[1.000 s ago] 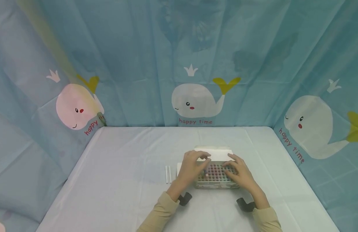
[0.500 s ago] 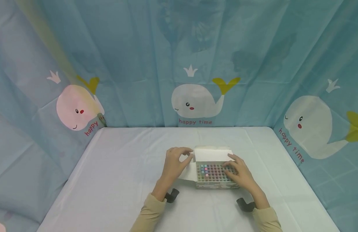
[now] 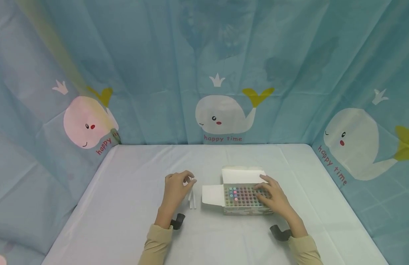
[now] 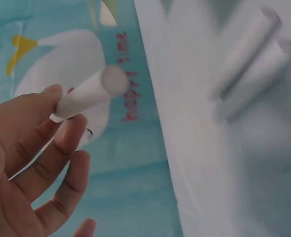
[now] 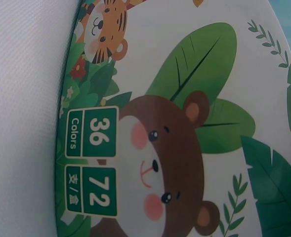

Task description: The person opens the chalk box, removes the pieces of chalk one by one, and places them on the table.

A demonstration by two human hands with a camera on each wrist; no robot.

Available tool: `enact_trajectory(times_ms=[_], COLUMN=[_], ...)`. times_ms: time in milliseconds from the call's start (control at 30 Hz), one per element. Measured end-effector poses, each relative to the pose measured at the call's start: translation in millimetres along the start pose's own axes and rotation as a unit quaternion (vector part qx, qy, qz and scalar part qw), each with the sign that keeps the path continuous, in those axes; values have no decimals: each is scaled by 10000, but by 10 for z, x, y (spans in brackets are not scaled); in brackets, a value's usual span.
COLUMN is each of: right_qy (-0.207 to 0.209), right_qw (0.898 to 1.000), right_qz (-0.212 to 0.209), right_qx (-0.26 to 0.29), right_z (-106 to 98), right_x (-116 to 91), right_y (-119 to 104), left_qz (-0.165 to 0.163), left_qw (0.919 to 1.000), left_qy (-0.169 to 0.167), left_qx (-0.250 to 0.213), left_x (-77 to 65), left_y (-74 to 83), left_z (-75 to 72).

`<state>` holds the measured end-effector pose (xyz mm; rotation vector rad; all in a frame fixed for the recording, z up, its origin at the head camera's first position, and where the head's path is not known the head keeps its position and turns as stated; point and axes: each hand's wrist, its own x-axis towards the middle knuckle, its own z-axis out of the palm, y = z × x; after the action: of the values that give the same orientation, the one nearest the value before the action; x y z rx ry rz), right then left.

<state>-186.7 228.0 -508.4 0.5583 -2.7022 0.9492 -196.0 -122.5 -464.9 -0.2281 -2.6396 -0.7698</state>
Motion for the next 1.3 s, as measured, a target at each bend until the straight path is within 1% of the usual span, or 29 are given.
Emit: enact_trajectory(times_ms=[133,267,433,500,567,733,867,1000,1133,1200,1300], right_qy=[6,-47,-26,-8,11,-32,-49,-101,-168,-169,-187], right_qw=[10000,9999,10000,10000,10000,10000,10000,9999,9998,9998,9998], right_qz=[35,87,53,-3,-25,25,15,-1,32,46,35], right_qx=[-7,19,-16,-41,-19,70,78,79,85,71,-63], right_z=[-3,-1,-5,-9,-13,-14,-4,-7,-15,-15,-15], right_x=[7,5,6,9,11,12,19,29,37,35,31], right_y=[-5,-5,7,8,-1,-16,-17,-22,-24,-26,-21], left_qz=[-290,-618,-1139,-1312,-1366,-1311,-1247,-1098,-790,-555,-139], left_qw=[9992,9963,9885,9858,9848,9855,9866,9893,9934,9954,9978], left_qy=[-263,-571,-990,-1049,-1071,-1068,-1012,-876,-664,-564,-470], left_qx=[121,167,118,84,91,145,292,393,509,540,446], left_x=[-38,-71,-84,-86,-93,-105,-112,-101,-55,-34,-18], left_y=[-150,-264,-380,-414,-445,-477,-487,-455,-319,-199,24], left_z=[3,44,164,217,264,314,277,227,202,183,172])
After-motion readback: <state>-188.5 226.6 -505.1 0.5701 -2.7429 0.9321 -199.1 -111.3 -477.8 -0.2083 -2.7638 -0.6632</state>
